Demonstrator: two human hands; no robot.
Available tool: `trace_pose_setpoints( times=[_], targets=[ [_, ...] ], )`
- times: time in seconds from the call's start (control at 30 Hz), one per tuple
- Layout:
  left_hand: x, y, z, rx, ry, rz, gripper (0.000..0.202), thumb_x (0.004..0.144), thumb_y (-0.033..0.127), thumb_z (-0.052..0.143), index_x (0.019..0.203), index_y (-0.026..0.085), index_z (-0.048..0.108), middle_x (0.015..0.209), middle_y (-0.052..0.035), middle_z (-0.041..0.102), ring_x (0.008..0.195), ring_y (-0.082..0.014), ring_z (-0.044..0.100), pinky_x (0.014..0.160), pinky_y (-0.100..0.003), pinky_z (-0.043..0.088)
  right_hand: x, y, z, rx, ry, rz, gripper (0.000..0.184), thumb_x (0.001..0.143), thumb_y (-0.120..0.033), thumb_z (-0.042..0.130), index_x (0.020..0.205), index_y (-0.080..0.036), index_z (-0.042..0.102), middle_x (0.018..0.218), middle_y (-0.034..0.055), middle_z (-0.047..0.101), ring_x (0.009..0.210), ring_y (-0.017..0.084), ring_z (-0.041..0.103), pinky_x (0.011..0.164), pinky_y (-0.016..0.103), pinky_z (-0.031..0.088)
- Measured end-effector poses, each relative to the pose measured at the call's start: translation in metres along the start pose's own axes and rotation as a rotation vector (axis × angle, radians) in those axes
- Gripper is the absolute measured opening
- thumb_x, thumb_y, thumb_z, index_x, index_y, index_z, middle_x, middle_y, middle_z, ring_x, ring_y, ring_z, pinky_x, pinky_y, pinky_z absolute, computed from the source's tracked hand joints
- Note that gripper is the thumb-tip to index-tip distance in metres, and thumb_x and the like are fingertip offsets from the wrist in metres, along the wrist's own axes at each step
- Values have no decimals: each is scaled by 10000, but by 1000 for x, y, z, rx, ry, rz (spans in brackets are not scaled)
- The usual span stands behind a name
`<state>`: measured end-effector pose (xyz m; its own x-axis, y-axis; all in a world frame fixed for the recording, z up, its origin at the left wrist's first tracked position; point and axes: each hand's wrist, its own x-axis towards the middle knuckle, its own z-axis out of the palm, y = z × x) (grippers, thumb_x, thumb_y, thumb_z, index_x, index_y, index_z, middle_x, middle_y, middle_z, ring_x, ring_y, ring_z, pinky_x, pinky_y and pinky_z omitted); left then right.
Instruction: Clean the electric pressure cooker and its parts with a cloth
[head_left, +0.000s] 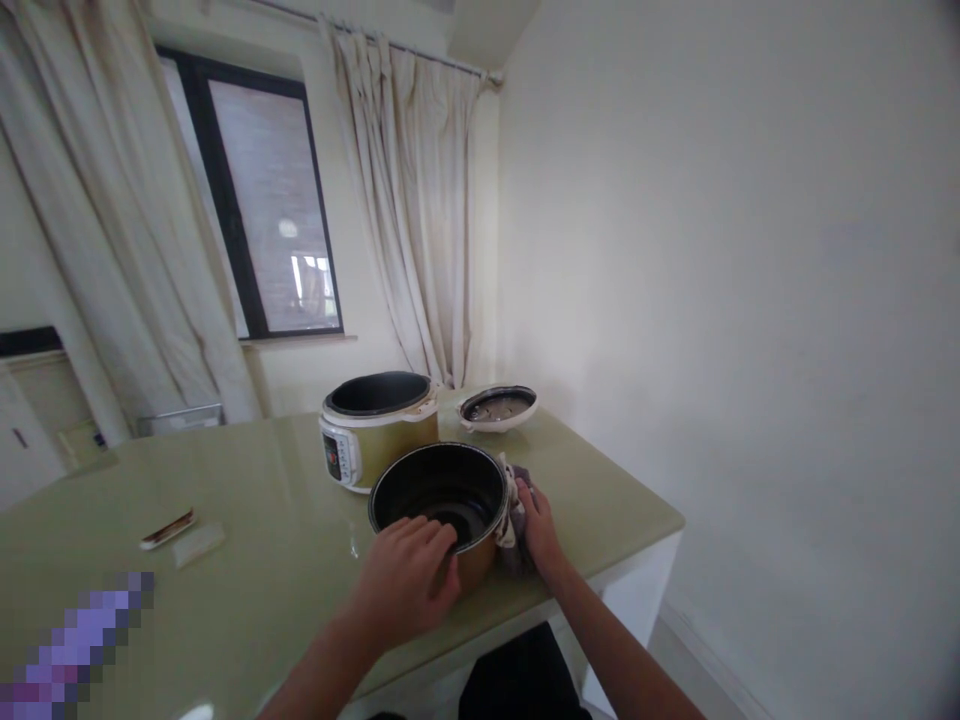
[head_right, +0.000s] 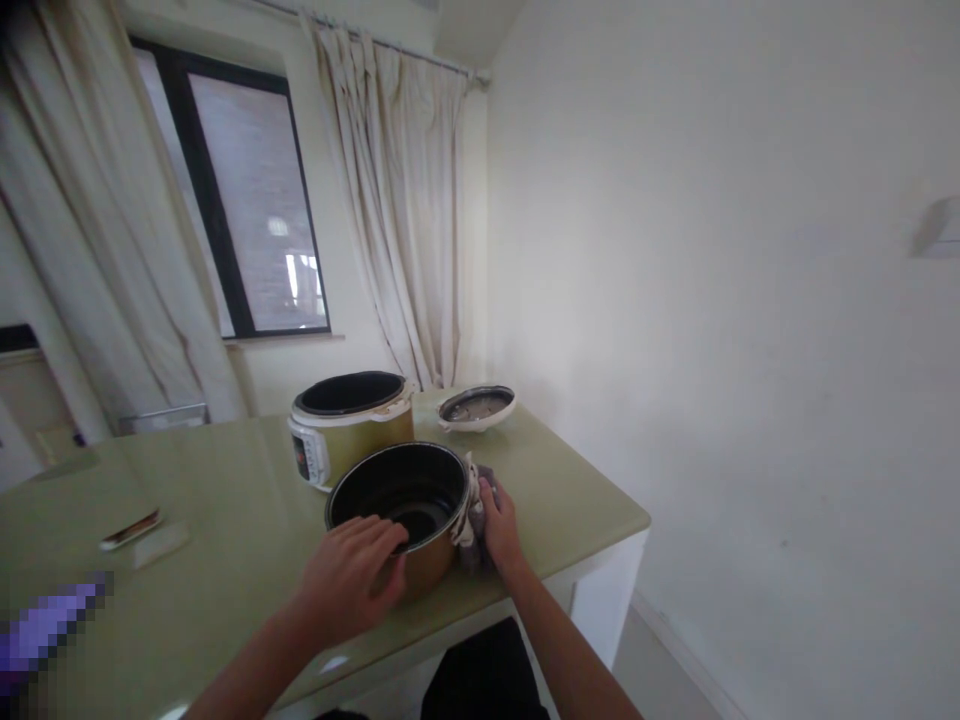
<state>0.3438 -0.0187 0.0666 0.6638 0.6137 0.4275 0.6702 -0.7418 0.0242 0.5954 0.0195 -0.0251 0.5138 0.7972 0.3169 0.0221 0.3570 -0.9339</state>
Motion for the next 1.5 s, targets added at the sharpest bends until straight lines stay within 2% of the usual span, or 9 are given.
trace_pose_setpoints(
  times=[0.2,0.47,0.57,0.87,0.97,1.07,1.2,1.3,1.5],
  targets=[
    [39,65,16,77,-149,-189,373,1052,380,386,986,175,690,837,-139,773,755,-297,747,648,-372,493,-3,-1,-2,-47,-3,-54,506,864,-674,684,1091,-241,814,1150,67,808,1137,287,699,1117,426,458],
    [20,-31,28,34,-49,113,407,1033,337,349,731,257,611,719,-59,722,678,-207,664,724,-402,476,-3,-3,-3,-29,80,-73,545,874,-685,656,1117,-218,796,1173,93,796,1151,295,685,1109,433,460],
    [15,-38,18,34,-12,174,376,1037,334,363,754,255,597,749,-49,719,714,-209,661,727,-405,452,-3,-3,-2,-68,35,-60,553,893,-689,631,1124,-214,797,1183,96,793,1152,296,685,1118,445,456],
    [57,66,19,78,-117,-186,489,1077,518,339,1030,168,677,851,-142,779,779,-299,754,660,-366,479,-4,1,-4,-56,10,-84,508,880,-668,674,1099,-225,789,1140,77,798,1078,277,697,1055,402,489],
    [55,47,30,78,-74,-38,503,1048,577,390,948,177,678,801,-136,769,717,-287,742,634,-365,465,-3,2,-7,-24,60,-73,505,912,-662,639,1128,-229,783,1144,73,800,1092,271,702,1044,383,494],
    [42,-1,38,17,55,195,425,1034,501,417,807,215,634,684,-64,722,621,-220,689,618,-354,435,-1,4,-8,-4,167,-34,556,923,-687,596,1122,-204,786,1152,96,803,1125,290,701,1050,397,490],
    [31,-40,32,-2,150,351,426,1040,433,392,708,224,558,614,-38,657,560,-192,622,590,-361,403,1,6,-7,-32,92,-67,551,948,-667,583,1188,-211,777,1250,102,780,1199,296,681,1086,412,477],
    [35,-20,21,13,78,267,415,1073,449,392,802,220,605,716,-45,710,660,-218,678,644,-367,441,-1,7,-5,-68,61,-93,509,961,-646,591,1197,-233,772,1240,87,782,1191,293,686,1092,424,481],
    [64,63,23,85,-84,-117,367,1074,455,424,1022,179,659,859,-123,781,783,-315,762,644,-368,473,-4,8,-5,-121,59,-134,477,951,-633,605,1126,-222,773,1124,82,797,1075,275,707,1027,399,515]
  ],
)
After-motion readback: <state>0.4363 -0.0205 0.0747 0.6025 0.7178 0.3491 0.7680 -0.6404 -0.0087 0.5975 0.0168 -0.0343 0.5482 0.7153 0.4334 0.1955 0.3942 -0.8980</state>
